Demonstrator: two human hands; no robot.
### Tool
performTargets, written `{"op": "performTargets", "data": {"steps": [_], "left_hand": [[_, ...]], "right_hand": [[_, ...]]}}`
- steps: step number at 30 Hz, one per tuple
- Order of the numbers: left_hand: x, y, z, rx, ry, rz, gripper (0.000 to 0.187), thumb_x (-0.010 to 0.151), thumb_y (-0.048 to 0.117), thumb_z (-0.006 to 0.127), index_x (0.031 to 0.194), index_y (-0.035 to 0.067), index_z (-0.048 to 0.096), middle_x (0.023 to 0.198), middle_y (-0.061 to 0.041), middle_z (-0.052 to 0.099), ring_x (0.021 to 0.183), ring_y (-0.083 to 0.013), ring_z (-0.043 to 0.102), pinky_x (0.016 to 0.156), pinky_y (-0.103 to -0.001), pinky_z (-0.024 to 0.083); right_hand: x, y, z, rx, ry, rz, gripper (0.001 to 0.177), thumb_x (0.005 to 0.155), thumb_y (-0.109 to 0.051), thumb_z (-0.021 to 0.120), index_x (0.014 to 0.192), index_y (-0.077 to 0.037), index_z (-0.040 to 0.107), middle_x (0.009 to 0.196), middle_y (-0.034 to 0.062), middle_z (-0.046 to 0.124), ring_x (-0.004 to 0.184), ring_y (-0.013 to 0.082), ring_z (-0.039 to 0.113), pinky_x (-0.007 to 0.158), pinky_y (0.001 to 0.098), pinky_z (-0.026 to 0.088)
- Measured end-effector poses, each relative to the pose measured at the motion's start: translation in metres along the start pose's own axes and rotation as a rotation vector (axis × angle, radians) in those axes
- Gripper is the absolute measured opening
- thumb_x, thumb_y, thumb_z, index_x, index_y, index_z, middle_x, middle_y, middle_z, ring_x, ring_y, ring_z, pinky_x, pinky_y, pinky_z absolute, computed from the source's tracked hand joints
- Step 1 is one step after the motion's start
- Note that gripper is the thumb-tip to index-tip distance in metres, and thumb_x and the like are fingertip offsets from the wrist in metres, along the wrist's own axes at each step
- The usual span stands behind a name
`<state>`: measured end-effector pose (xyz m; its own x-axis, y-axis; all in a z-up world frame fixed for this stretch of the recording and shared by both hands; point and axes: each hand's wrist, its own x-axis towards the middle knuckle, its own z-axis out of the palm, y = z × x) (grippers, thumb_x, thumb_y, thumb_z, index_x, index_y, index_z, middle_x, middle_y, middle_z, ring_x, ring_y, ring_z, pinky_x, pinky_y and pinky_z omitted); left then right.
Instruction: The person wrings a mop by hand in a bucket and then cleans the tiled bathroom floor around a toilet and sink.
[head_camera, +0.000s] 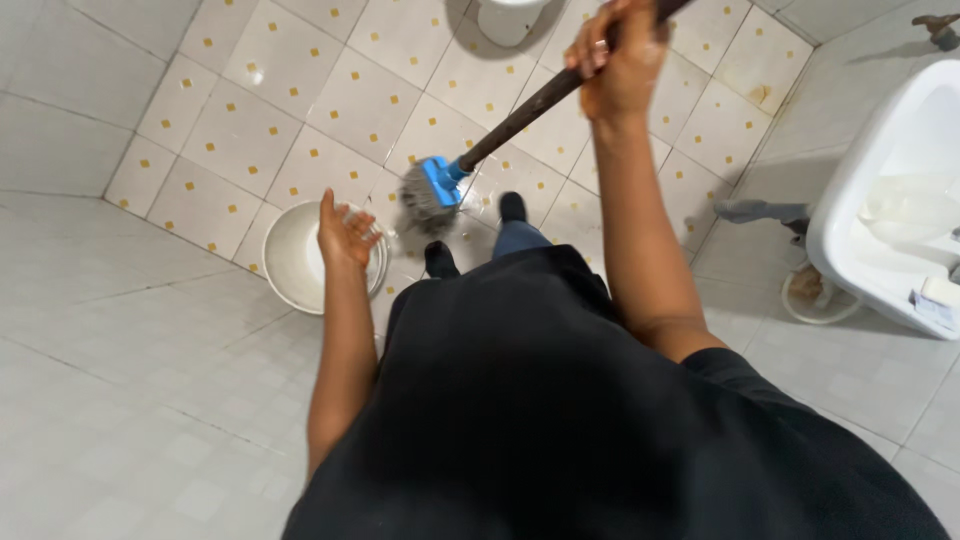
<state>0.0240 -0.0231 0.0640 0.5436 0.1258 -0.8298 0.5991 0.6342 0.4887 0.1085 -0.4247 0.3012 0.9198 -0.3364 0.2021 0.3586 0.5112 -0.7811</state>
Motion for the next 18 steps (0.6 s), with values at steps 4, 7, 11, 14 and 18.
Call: {"op": "performTargets", "data": {"steps": [4,7,11,14,18], "left_hand": [[-0.056,0.04,0.08,0.301,-0.195,0.332,0.071,0.088,0.054,0.067,0.136,0.004,0.052,0.123,-0.015,0.068,0.11,-0.0245,0.067,0.085,-0.042,0.053],[-0.111,0.055,0.172,0.472,-0.389,0.504,0.049,0.097,0.038,0.064,0.132,0.006,0.056,0.115,-0.01,0.073,0.103,-0.0177,0.071,0.082,-0.033,0.054],[-0.175,0.053,0.319,0.604,-0.828,0.885,0.05,0.098,0.018,0.079,0.139,0.007,0.052,0.121,-0.009,0.07,0.113,-0.0154,0.068,0.09,-0.03,0.058],[-0.214,0.057,0.406,0.634,-1.089,1.299,0.065,0.095,0.017,0.09,0.143,0.002,0.049,0.128,-0.01,0.066,0.123,-0.018,0.065,0.096,-0.027,0.055],[-0.225,0.038,0.497,0.333,-1.071,1.163,0.02,0.102,0.01,0.083,0.106,0.0,0.066,0.096,-0.004,0.07,0.088,-0.0122,0.067,0.079,-0.029,0.055]], "right_hand": [[0.014,0.024,-0.013,-0.238,0.007,-0.036,0.04,0.106,-0.037,0.067,0.085,-0.006,0.053,0.06,0.0044,0.049,0.045,0.0164,0.046,0.047,0.0353,0.046],[0.025,0.04,-0.043,-0.412,-0.004,-0.026,0.038,0.1,-0.036,0.073,0.082,-0.009,0.053,0.06,0.003,0.055,0.043,0.0144,0.053,0.041,0.0313,0.047],[0.04,0.065,-0.103,-0.589,0.027,0.112,0.033,0.09,-0.028,0.082,0.082,-0.01,0.055,0.063,0.0014,0.06,0.047,0.0124,0.058,0.042,0.0292,0.05],[0.046,0.074,-0.148,-0.679,-0.148,0.149,0.034,0.091,-0.029,0.081,0.08,-0.008,0.057,0.063,-0.0012,0.057,0.051,0.0107,0.056,0.047,0.0278,0.049],[0.061,0.07,-0.198,-0.843,-0.226,0.289,0.037,0.098,-0.033,0.077,0.077,-0.007,0.059,0.062,-0.0034,0.054,0.055,0.0078,0.053,0.051,0.0266,0.044]]}}
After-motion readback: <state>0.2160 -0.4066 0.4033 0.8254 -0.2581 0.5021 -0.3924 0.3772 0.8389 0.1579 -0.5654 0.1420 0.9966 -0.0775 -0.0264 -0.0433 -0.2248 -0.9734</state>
